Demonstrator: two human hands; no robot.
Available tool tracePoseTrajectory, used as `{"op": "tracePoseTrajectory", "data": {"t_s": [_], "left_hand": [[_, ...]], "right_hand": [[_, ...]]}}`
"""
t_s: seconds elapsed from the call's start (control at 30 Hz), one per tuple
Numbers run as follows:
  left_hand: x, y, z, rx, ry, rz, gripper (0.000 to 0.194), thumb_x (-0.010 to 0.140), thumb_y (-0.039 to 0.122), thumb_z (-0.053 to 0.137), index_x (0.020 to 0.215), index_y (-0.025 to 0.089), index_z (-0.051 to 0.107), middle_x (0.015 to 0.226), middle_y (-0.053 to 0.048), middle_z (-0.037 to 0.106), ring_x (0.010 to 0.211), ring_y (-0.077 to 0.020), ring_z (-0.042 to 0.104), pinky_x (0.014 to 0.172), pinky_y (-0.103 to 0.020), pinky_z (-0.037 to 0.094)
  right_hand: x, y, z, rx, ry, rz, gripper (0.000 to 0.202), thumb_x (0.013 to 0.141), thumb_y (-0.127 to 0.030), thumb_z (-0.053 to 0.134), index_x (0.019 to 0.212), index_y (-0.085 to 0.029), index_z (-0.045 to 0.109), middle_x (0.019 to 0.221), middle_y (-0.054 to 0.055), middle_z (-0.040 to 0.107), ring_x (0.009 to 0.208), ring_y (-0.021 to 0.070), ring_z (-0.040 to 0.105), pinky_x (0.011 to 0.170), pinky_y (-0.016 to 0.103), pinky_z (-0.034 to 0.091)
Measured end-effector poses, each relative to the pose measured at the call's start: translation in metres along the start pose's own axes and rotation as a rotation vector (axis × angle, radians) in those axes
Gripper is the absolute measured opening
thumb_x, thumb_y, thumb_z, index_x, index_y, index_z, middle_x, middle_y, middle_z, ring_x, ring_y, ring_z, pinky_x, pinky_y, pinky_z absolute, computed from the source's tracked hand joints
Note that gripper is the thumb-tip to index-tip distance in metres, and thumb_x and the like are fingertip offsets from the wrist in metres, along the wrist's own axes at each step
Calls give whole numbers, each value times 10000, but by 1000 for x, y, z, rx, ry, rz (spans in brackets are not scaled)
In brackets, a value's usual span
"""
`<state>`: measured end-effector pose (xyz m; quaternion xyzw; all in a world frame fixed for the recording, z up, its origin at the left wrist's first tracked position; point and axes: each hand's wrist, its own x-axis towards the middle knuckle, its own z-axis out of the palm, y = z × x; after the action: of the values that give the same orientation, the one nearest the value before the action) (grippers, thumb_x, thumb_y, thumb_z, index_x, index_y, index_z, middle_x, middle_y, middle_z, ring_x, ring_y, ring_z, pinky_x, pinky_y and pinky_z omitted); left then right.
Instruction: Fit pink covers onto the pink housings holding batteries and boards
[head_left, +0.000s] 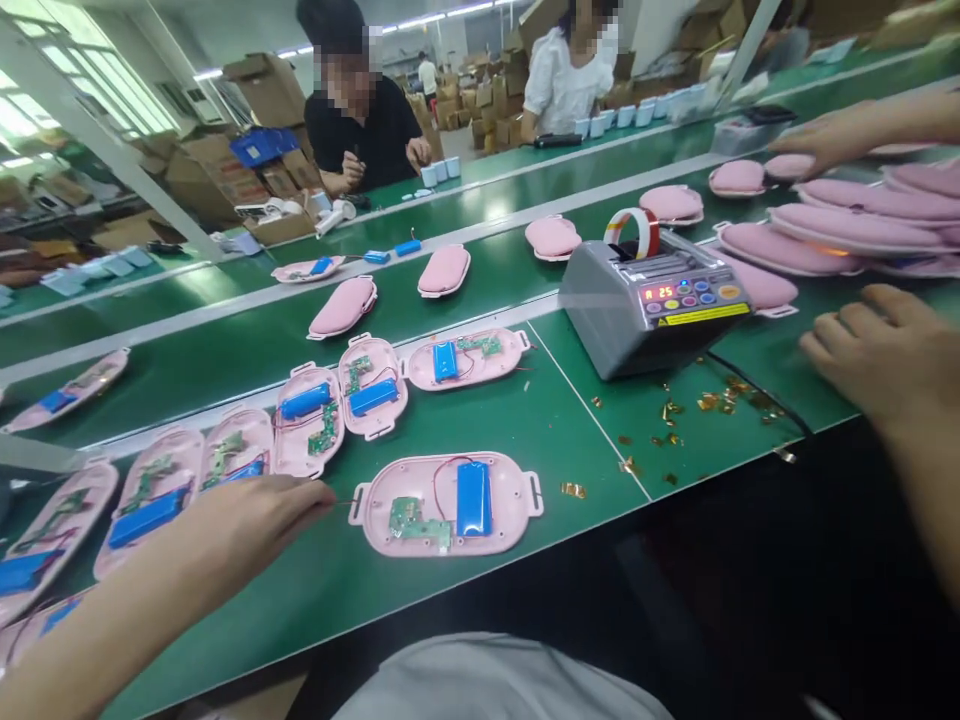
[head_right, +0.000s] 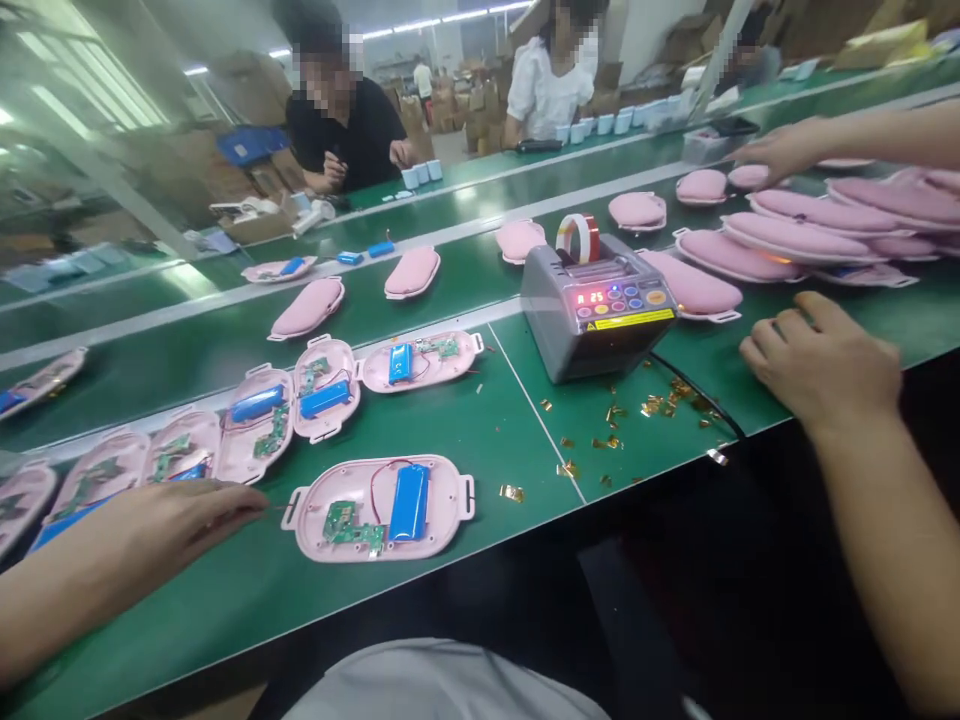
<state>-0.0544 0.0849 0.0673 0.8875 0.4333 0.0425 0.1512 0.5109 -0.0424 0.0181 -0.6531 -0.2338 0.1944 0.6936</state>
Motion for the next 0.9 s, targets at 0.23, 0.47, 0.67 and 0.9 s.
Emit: {"op": "tracePoseTrajectory", "data": {"t_s": [0.23, 0.47, 0.67, 0.9], "left_hand": [[10, 8, 29, -778, 69, 107, 162, 819, 280, 637, 687, 188, 622, 914, -65, 730, 845, -203, 678, 740, -282, 515], [7, 35, 68, -778, 366, 57, 120, 908, 220, 559, 826, 203, 645, 729, -1, 667, 664, -133, 602, 640, -245, 471], [6, 35, 79, -722, 607, 130, 130, 890, 119, 562, 853, 202, 655, 944, -50, 620, 824, -148, 623, 658, -236, 493], [4, 30, 80, -606, 790, 174, 97, 893, 116, 622, 879, 207, 654, 1150, -69, 541, 1078, -189, 585, 934, -333, 514]], "right_hand": [[-166, -5, 142, -124, -228, -68, 253, 841, -402, 631, 708, -206, 720, 706, 17, 668, 630, 153, 611, 576, 259, 465], [-188, 15, 194, -463, -291, -862, 211, 939, -368, 597, 896, -192, 705, 828, 18, 700, 704, 140, 649, 624, 208, 486], [-185, 11, 197, -335, -192, -840, 190, 938, -338, 616, 909, -163, 686, 847, 44, 669, 706, 136, 598, 654, 231, 436], [-194, 8, 218, -371, -71, -803, 348, 930, -449, 618, 902, -110, 690, 833, 78, 649, 714, 161, 580, 661, 256, 412]]}}
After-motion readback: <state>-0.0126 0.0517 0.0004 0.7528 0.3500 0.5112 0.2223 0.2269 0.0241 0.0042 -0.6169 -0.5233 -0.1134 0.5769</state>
